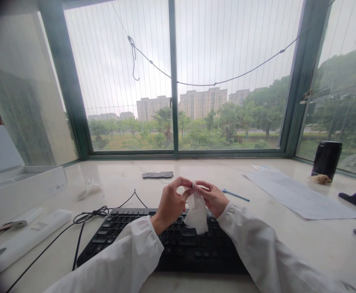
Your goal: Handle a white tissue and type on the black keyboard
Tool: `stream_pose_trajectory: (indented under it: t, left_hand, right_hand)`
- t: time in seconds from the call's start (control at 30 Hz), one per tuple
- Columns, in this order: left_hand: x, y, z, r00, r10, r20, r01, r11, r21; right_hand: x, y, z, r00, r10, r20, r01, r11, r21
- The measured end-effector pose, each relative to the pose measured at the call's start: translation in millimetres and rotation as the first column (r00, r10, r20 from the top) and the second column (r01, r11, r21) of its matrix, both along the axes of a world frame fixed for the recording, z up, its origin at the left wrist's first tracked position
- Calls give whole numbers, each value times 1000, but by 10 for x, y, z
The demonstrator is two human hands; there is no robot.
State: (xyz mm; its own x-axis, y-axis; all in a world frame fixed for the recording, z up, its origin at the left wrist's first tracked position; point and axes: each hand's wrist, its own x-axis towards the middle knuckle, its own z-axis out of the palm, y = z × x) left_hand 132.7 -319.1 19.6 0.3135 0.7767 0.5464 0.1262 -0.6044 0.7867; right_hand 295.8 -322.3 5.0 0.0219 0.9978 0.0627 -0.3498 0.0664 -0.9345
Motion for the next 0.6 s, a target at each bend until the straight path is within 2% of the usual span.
stream_pose_trajectory:
  t: [0.17,0.3,0.4,0.6]
  left_hand:
    - [-16,20,-28,992,86,-88,-74,988,132]
    - [-24,37,-39,987,117,-107,-100,984,147]
    - [-33,43,-31,989,90,-120,-82,994,69]
    - [-36,100,-35,998,0,-65,-10,988,-156]
  right_hand:
    - [24,6,26,996,-19,92,17,999,27]
    - [43,22,12,990,-8,140,1,999,52]
    - [70,52,-29,985,-6,171,-3,998,56]
    - [93,87,-50,939,-7,344,-40,991,127]
